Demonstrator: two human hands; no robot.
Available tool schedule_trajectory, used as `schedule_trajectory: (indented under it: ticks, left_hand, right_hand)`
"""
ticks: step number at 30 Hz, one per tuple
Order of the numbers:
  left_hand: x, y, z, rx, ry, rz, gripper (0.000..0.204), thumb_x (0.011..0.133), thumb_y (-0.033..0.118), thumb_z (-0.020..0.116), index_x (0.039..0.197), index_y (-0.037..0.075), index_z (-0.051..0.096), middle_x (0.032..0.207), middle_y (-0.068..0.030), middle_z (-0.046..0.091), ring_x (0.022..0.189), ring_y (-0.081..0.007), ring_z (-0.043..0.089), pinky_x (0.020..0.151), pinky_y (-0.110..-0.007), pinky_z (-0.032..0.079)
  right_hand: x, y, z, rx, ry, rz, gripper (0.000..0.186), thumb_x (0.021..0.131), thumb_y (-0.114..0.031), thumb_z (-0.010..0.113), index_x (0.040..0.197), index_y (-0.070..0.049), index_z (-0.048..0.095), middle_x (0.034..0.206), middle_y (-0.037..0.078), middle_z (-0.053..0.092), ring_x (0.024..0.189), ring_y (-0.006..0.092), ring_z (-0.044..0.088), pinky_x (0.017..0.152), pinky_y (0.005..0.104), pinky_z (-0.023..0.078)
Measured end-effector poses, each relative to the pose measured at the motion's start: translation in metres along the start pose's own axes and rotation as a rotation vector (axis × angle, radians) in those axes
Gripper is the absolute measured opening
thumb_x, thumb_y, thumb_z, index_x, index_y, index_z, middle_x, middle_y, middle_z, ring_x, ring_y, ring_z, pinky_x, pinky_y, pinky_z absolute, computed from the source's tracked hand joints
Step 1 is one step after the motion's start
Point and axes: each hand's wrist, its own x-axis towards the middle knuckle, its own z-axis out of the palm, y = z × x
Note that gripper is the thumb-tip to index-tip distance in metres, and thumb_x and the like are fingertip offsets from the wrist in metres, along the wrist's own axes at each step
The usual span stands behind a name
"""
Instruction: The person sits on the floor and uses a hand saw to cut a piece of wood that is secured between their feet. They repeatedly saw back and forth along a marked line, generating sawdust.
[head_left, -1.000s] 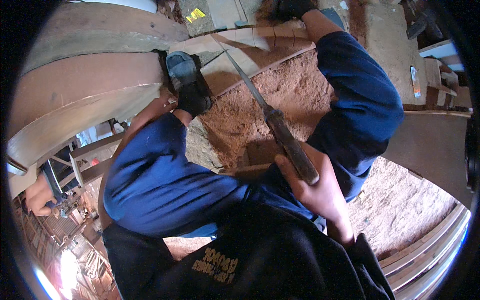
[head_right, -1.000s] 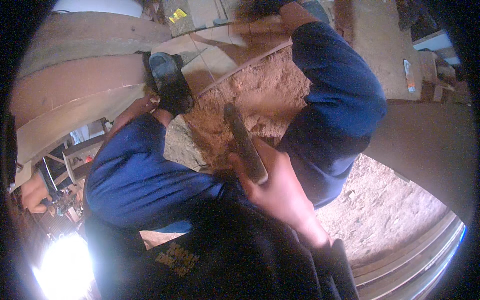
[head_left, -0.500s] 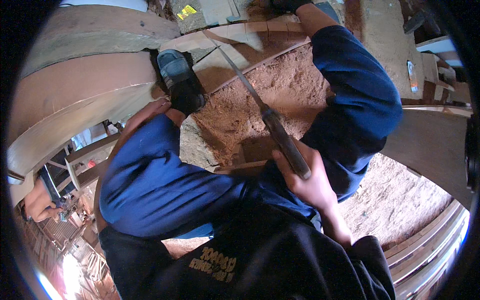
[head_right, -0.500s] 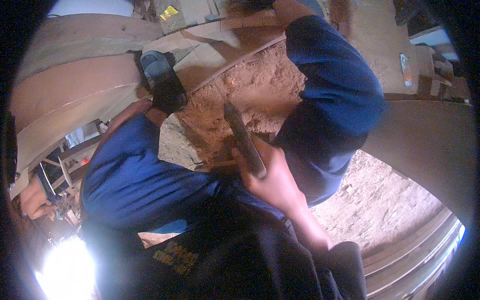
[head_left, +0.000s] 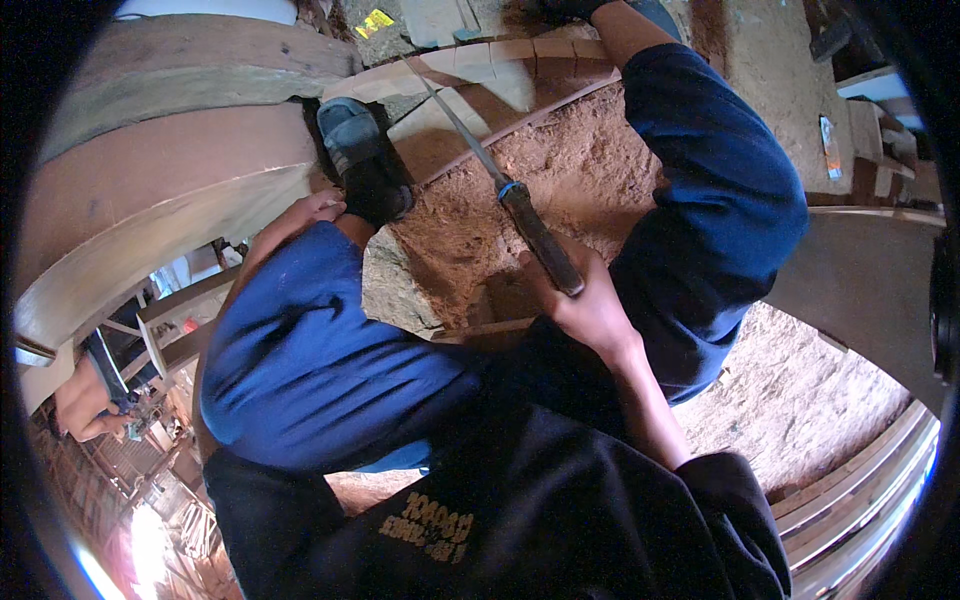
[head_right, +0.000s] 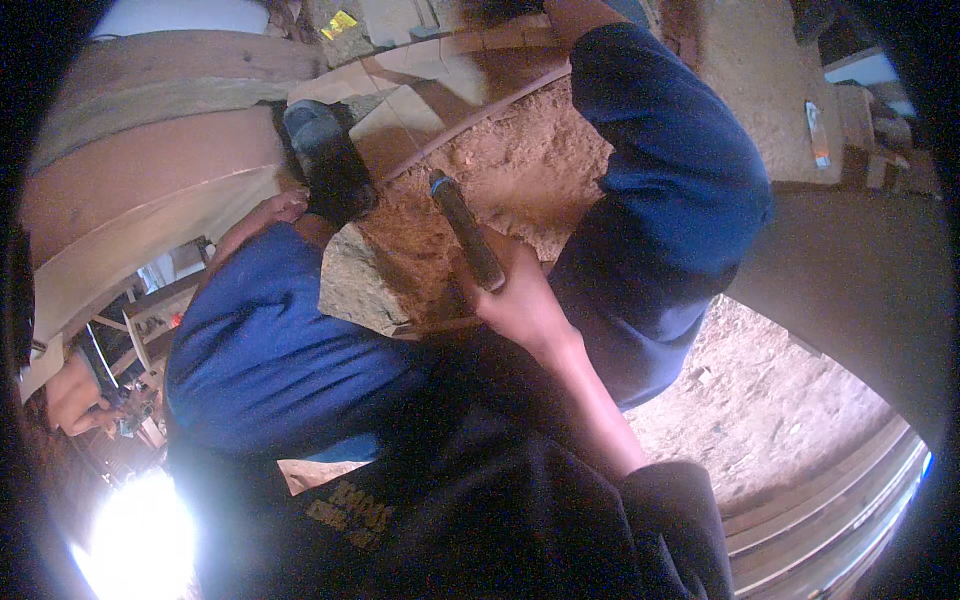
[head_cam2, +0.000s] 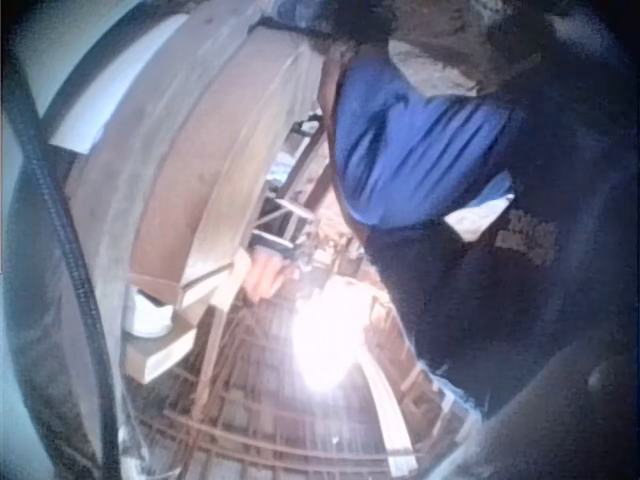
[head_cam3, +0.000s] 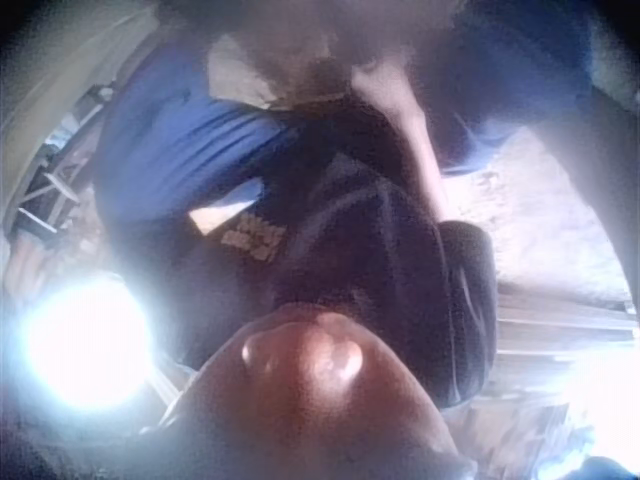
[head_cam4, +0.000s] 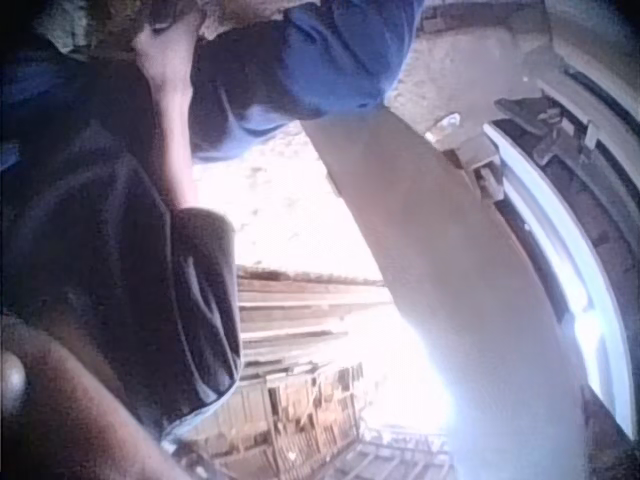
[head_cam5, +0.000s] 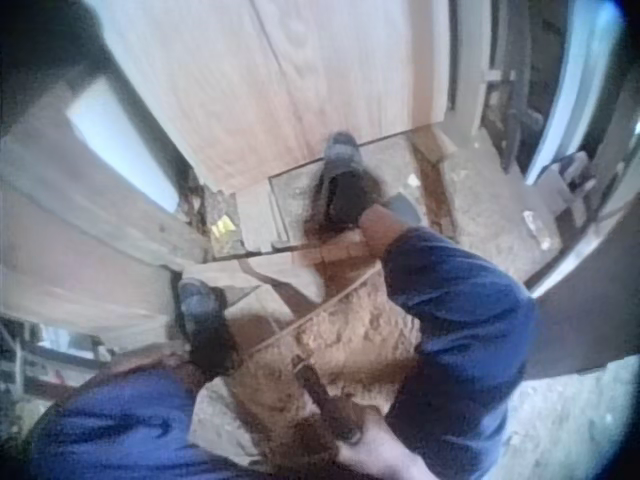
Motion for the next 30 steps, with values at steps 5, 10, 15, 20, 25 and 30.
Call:
schedule_trajectory:
  ticks: [5, 10, 15, 20, 25, 30]
  left_hand:
    - [-0.008, 0.026, -0.005, -0.039, -0.030, -0.207, 0.037, 0.096, 0.032, 0.055, 0.120, 0.005, 0.056, 0.114, -0.0129, 0.065, 0.104, -0.0276, 0.061, 0.090, -0.035, 0.047]
    - [-0.004, 0.016, 0.014, 0.160, -0.047, -0.031, 0.039, 0.096, 0.034, 0.054, 0.122, 0.005, 0.057, 0.111, -0.0127, 0.065, 0.103, -0.0276, 0.060, 0.088, -0.035, 0.047]
    - [-0.014, 0.014, -0.004, -0.012, -0.012, -0.090, 0.039, 0.098, 0.034, 0.051, 0.122, 0.003, 0.056, 0.113, -0.0141, 0.062, 0.104, -0.0262, 0.059, 0.091, -0.034, 0.045]
    - [-0.008, -0.026, 0.008, 0.017, -0.132, -0.081, 0.042, 0.098, 0.035, 0.050, 0.125, 0.003, 0.054, 0.116, -0.0132, 0.062, 0.107, -0.0241, 0.057, 0.093, -0.034, 0.043]
    - [-0.013, 0.004, -0.010, -0.065, -0.090, -0.082, 0.045, 0.097, 0.035, 0.053, 0.127, 0.002, 0.053, 0.122, -0.0112, 0.060, 0.112, -0.0232, 0.056, 0.098, -0.033, 0.042]
    - [-0.007, -0.028, 0.000, -0.079, -0.059, -0.114, 0.049, 0.096, 0.037, 0.055, 0.130, 0.002, 0.051, 0.123, -0.0119, 0.060, 0.112, -0.0238, 0.057, 0.096, -0.034, 0.044]
  right_hand:
    - [-0.033, -0.013, -0.011, 0.028, -0.053, 0.027, 0.017, 0.090, -0.014, 0.063, 0.094, 0.002, 0.059, 0.072, 0.004, 0.054, 0.069, 0.0085, 0.047, 0.063, 0.0277, 0.043]
    - [0.000, 0.008, 0.003, -0.023, -0.025, -0.024, 0.017, 0.091, -0.016, 0.062, 0.087, 0.001, 0.058, 0.065, 0.003, 0.050, 0.063, 0.0098, 0.042, 0.057, 0.0304, 0.039]
    - [-0.022, -0.015, 0.004, -0.066, -0.025, -0.137, 0.015, 0.088, -0.011, 0.063, 0.093, 0.002, 0.059, 0.066, 0.017, 0.056, 0.060, 0.0100, 0.049, 0.056, 0.0333, 0.045]
    - [-0.021, 0.001, -0.003, -0.135, -0.080, -0.094, 0.016, 0.088, -0.013, 0.064, 0.089, 0.001, 0.057, 0.063, 0.014, 0.053, 0.059, 0.0113, 0.045, 0.055, 0.0340, 0.042]
    - [0.006, 0.004, 0.001, -0.143, -0.079, -0.147, 0.017, 0.088, -0.011, 0.063, 0.098, 0.002, 0.059, 0.068, 0.014, 0.055, 0.061, 0.0125, 0.049, 0.057, 0.0329, 0.043]
    - [-0.032, -0.009, -0.011, -0.090, -0.146, 0.030, 0.033, 0.081, -0.011, 0.064, 0.112, 0.001, 0.058, 0.083, 0.027, 0.063, 0.085, 0.0436, 0.063, 0.071, 0.0411, 0.051]
